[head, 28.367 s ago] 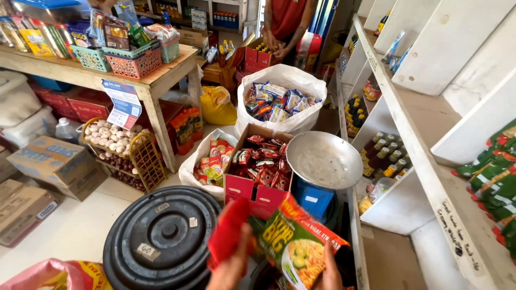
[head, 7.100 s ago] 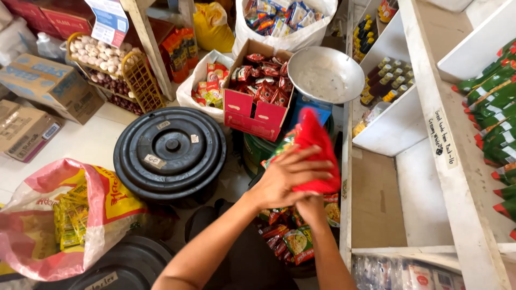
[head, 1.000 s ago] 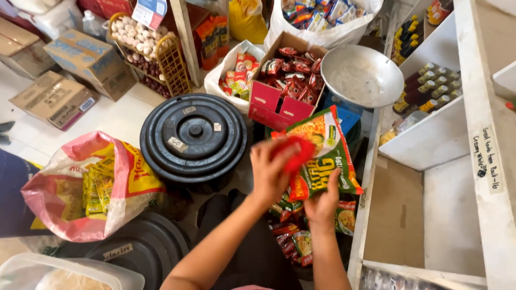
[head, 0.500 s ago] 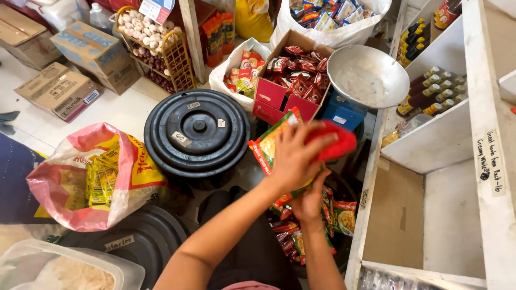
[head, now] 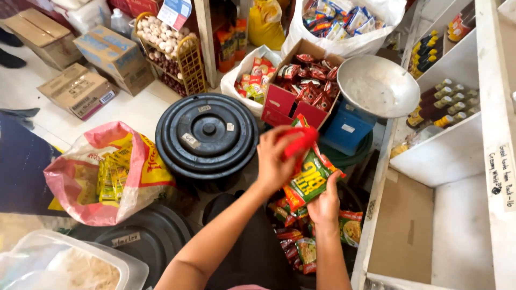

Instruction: The person wipes dust off instant noodle packets with a red cloth, holding each packet in one hand and wiping it with the cloth in the other, then placing the cleaned packets on a shelf.

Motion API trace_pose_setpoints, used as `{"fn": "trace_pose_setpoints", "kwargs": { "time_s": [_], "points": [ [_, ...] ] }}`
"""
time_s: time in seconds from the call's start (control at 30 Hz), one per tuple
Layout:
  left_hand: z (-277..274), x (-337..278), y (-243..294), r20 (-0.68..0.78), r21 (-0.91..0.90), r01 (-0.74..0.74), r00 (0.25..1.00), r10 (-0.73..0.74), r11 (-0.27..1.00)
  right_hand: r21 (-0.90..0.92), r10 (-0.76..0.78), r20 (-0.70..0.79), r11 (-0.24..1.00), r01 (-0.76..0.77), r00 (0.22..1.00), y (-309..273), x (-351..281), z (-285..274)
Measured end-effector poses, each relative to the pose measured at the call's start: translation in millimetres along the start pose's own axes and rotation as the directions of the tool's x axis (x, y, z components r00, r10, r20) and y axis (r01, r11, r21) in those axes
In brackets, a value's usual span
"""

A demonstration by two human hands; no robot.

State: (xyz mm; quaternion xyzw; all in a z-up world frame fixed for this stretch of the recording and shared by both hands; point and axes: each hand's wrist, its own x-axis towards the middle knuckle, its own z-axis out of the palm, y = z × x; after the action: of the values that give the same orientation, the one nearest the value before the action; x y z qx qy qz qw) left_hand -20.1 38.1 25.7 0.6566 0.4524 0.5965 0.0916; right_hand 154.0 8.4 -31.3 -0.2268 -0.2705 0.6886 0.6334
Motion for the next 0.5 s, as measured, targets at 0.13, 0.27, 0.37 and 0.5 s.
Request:
{"fn": "trace_pose_setpoints", "kwargs": {
  "time_s": [0.13, 0.27, 0.37, 0.5],
  "points": [
    [6.0, 17.9, -109.6, 0.268, -0.568, 0.549, 0.828, -0.492, 0.613, -0.030, -0.005, -0.037, 1.000, 0.004, 0.999, -12.9, 0.1, 3.4],
    [4.3, -26.9, -108.8, 0.848, -0.522, 0.785, 0.433, -0.305, -0.335, -0.054, 0.051, -0.079, 0.997, -0.055, 0.996, -18.9, 17.0, -17.6],
    [16.6, -69.3, -99.8, 0.798, -0.520, 0.768, 0.593, 0.107, -0.373, -0.477, -0.031, -0.127, 0.878, -0.034, 0.991, -9.6, 26.3, -22.7],
    [52.8, -65.4, -112.8, 0.775, -0.628, 0.744, 0.624, -0.099, -0.230, -0.946, -0.487, 0.234, 0.087, 0.313, 0.842, -26.0, -1.8, 42.2]
  ]
}}
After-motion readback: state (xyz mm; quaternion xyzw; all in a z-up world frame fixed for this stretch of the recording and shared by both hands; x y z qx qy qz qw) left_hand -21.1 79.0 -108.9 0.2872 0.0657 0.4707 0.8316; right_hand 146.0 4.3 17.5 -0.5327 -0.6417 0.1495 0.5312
